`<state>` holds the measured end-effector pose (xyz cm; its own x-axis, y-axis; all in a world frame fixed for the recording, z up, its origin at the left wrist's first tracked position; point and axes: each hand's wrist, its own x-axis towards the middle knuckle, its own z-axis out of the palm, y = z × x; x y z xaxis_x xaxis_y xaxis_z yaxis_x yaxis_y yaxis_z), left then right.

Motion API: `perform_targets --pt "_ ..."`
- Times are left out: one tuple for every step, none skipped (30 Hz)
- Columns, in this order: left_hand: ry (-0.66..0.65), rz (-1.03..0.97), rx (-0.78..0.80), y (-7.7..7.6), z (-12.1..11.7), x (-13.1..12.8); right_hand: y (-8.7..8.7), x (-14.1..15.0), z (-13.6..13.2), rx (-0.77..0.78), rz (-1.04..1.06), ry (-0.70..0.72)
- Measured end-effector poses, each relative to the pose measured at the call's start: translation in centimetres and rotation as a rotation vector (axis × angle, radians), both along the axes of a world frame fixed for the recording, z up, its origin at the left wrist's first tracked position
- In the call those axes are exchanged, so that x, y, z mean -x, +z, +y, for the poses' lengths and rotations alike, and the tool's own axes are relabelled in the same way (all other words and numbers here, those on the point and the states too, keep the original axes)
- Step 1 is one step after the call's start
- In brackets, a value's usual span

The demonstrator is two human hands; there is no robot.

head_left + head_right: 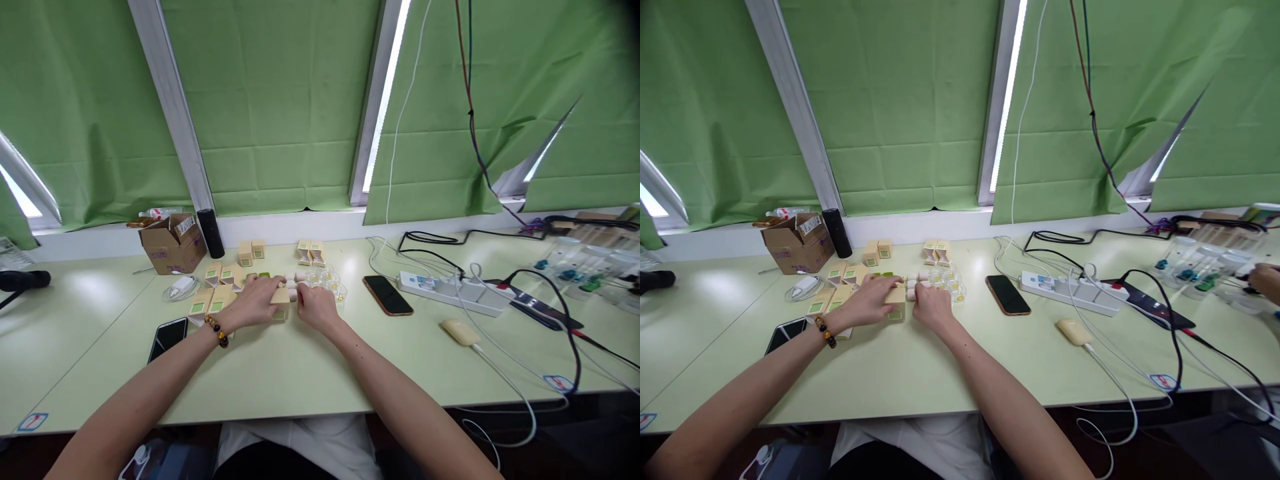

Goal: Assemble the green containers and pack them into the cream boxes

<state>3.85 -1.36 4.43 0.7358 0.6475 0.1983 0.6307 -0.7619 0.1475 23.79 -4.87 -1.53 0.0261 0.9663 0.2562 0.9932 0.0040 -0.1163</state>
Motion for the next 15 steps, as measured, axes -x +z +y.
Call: perform_targets --pt "0.011 -0.005 -0.001 1.0 0.5 0.0 0.0 0.0 0.0 -0.002 0.000 -0.001" --pt "0.022 -0.015 -0.013 2.0 1.1 0.0 0.0 0.0 0.0 -0.006 0.001 0.000" --pt "0.039 -0.031 -0.035 3.0 1.9 -0.1 0.1 0.0 0.0 -0.009 0.003 0.002" --pt "0.057 -0.039 -0.064 4.0 2.9 -0.2 0.1 0.1 0.0 -0.013 0.006 0.004" --pt "0.082 -0.039 -0.099 4.9 4.1 -0.3 0.1 0.1 0.0 -0.016 0.009 0.007" --pt "0.109 -0.024 -0.133 5.7 5.3 -0.5 0.1 0.1 -0.1 -0.018 0.013 0.011" --pt "0.133 -0.004 -0.165 6.3 6.7 -0.8 0.0 0.1 -0.1 -0.019 0.016 0.015" --pt "0.164 0.026 -0.189 6.7 8.1 -1.0 0.0 0.2 -0.1 -0.018 0.019 0.017" --pt "0.197 0.070 -0.202 6.9 9.5 -1.3 0.0 0.2 -0.1 -0.019 0.021 0.020" --pt "0.229 0.125 -0.213 6.9 10.9 -1.6 -0.1 0.2 -0.1 -0.020 0.022 0.022" --pt "0.252 0.142 -0.218 6.8 12.1 -1.9 -0.1 0.2 -0.1 -0.022 0.022 0.024" --pt "0.263 0.155 -0.220 6.5 13.2 -2.1 -0.2 0.2 -0.1 -0.024 0.021 0.026" --pt "0.271 0.167 -0.224 6.1 14.2 -2.4 -0.2 0.3 -0.1 -0.027 0.019 0.027" --pt "0.278 0.180 -0.227 5.6 14.9 -2.6 -0.3 0.3 -0.1 -0.029 0.017 0.028" --pt "0.286 0.195 -0.225 5.0 15.6 -2.8 -0.3 0.3 -0.1 -0.030 0.015 0.028"
